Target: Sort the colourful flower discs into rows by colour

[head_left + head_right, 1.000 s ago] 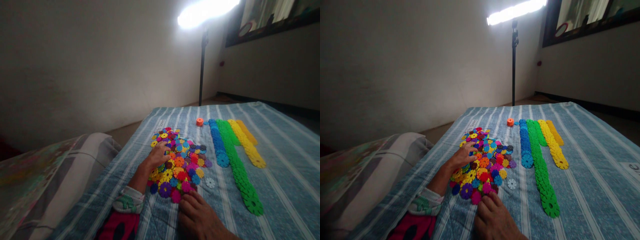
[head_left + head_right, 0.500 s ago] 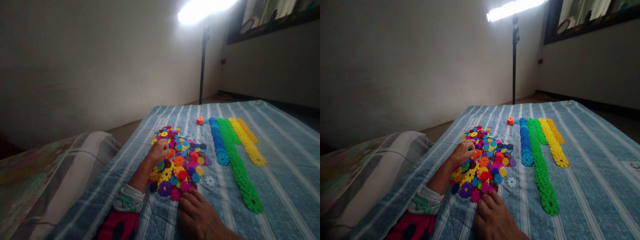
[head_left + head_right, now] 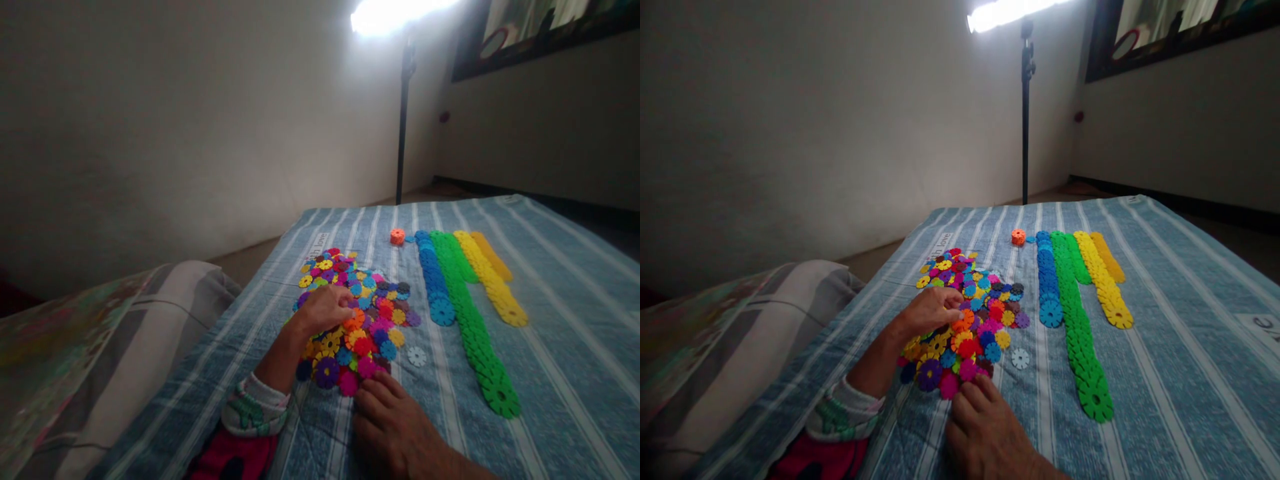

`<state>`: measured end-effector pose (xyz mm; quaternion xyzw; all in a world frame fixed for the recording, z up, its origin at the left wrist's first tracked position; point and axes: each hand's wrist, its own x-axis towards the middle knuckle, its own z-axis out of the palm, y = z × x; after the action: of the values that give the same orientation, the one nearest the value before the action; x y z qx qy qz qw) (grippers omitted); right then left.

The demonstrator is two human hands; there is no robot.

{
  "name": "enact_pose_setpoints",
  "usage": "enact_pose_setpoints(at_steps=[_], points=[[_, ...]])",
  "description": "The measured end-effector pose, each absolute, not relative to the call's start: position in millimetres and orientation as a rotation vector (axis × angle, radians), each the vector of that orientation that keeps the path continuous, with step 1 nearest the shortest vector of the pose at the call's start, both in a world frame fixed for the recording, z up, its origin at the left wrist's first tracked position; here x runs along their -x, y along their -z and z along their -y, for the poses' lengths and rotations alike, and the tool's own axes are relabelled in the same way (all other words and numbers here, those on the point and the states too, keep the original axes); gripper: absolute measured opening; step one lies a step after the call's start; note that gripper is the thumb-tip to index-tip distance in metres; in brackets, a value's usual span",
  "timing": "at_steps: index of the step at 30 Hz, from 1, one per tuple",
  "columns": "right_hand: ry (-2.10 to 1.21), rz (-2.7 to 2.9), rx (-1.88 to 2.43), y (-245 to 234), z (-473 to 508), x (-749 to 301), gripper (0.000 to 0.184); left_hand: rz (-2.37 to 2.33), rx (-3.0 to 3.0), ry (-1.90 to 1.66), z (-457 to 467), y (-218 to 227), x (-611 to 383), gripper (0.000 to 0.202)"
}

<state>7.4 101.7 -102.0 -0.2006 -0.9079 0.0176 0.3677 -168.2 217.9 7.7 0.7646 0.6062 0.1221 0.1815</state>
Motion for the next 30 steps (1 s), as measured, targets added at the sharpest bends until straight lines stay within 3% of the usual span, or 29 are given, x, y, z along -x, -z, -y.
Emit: enact_pose_setpoints(at_steps=[5,16,23,30], points=[[-0.062,2.286,0.519,99.7,-101.3,-6.5,0.010,-1.808,-2.279,-0.176,-208.7,-12.0,161.1,0.033],[-0.035,2.359,0.522,105.6,-102.8,-3.8,0.007,-1.911,-2.478,0.034,-199.7,-5.9,135.3,0.015],[0.133,2.189,0.498,107.6,-106.9,1.5,0.015,-1.938,-2.403,-0.131,-207.8,-21.0,142.5,0.012],[0.179,2.254,0.519,148.4,-119.5,28.9,0.021,-1.884,-2.496,-0.274,-270.8,-49.9,118.4,0.018]])
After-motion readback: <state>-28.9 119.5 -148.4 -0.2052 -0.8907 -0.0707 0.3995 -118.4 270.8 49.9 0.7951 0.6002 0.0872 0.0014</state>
